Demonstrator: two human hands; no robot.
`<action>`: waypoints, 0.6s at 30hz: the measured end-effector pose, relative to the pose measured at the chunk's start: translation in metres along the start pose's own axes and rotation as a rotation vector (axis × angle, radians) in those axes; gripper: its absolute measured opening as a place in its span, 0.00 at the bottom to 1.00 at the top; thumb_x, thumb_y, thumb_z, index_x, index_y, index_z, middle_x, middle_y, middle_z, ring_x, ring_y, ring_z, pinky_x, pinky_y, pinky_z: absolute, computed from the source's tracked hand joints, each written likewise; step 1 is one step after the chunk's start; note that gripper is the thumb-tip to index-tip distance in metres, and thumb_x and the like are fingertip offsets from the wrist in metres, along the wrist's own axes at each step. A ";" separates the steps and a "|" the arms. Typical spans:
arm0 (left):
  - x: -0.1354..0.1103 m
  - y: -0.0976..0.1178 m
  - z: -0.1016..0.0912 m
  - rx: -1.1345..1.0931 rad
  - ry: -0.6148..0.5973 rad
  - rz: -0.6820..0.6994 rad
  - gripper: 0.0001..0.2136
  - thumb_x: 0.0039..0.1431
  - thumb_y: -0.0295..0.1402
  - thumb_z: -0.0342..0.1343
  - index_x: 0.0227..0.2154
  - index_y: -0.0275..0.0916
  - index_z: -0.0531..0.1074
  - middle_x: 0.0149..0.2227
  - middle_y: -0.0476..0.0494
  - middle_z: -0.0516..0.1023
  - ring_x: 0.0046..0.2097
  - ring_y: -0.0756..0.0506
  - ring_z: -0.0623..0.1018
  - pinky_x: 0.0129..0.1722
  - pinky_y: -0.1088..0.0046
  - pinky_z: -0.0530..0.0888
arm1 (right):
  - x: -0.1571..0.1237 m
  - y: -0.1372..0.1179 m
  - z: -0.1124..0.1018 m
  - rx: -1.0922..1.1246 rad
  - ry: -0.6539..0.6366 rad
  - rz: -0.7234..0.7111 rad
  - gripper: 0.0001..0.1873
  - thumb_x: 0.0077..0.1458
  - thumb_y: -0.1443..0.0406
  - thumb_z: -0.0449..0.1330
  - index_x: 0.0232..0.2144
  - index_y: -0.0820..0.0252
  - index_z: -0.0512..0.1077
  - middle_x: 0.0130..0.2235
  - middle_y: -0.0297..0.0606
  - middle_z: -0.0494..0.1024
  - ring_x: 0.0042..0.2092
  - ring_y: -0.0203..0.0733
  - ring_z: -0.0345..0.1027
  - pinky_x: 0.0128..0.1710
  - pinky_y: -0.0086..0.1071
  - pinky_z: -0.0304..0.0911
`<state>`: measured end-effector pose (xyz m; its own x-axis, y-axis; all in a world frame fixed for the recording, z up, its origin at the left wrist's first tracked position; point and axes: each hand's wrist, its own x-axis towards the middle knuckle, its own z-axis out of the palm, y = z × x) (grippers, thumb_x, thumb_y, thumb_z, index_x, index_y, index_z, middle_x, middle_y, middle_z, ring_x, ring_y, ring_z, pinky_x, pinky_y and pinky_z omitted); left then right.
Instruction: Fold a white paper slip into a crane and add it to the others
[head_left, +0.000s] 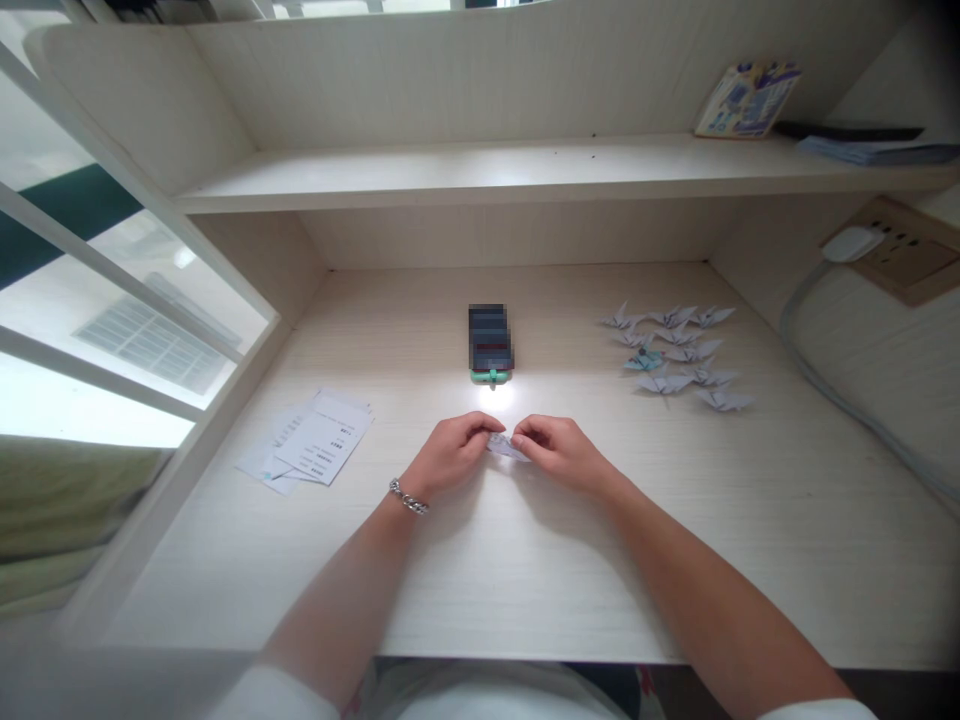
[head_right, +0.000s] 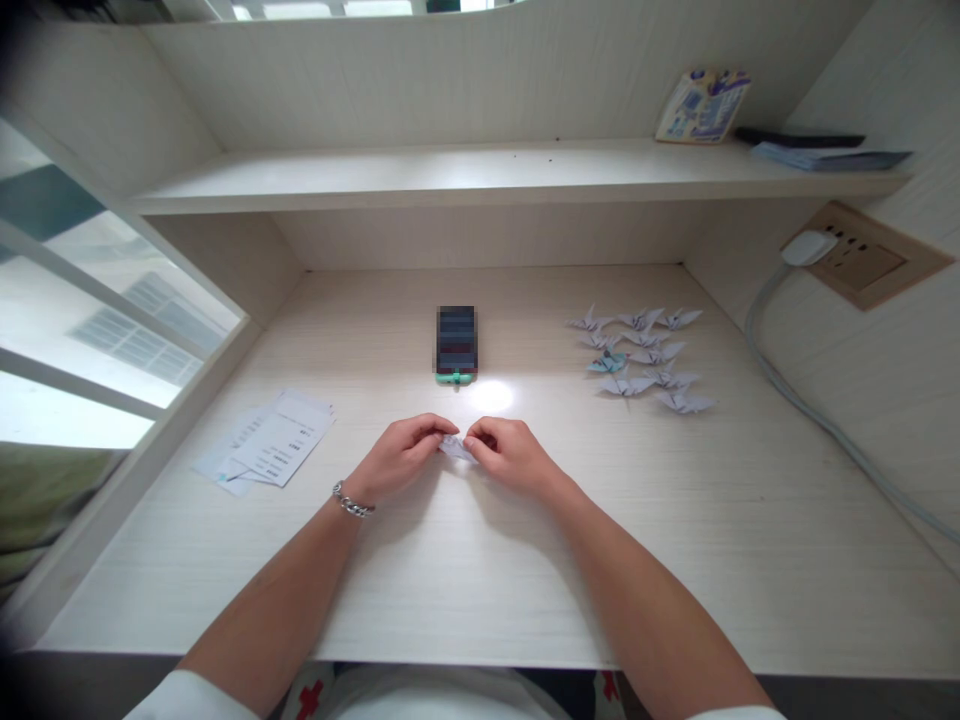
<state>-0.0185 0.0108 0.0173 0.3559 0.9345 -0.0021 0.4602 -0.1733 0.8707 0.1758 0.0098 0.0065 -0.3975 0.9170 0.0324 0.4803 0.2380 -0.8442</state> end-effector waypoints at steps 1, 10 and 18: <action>0.001 -0.002 0.000 -0.052 0.036 -0.021 0.11 0.57 0.31 0.46 0.38 0.39 0.72 0.37 0.45 0.76 0.37 0.48 0.74 0.36 0.73 0.71 | 0.000 0.000 0.000 0.033 0.016 0.019 0.10 0.53 0.62 0.53 0.28 0.61 0.71 0.27 0.34 0.73 0.28 0.35 0.62 0.27 0.28 0.55; 0.002 -0.002 0.011 -0.421 0.072 -0.073 0.17 0.52 0.36 0.57 0.43 0.34 0.65 0.32 0.44 0.74 0.35 0.49 0.75 0.34 0.73 0.73 | 0.003 0.004 0.005 0.235 0.105 0.101 0.12 0.53 0.58 0.54 0.29 0.62 0.70 0.28 0.35 0.72 0.29 0.36 0.63 0.27 0.29 0.57; -0.001 -0.001 0.014 -0.398 0.097 -0.067 0.21 0.51 0.34 0.59 0.47 0.38 0.63 0.27 0.49 0.73 0.30 0.51 0.74 0.30 0.76 0.71 | 0.001 0.001 0.006 0.185 0.055 0.065 0.12 0.53 0.58 0.54 0.30 0.61 0.71 0.28 0.35 0.73 0.28 0.36 0.63 0.27 0.29 0.57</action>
<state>-0.0078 0.0058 0.0096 0.2489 0.9679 -0.0358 0.1226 0.0052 0.9924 0.1713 0.0093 0.0023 -0.3244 0.9459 -0.0008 0.3499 0.1192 -0.9292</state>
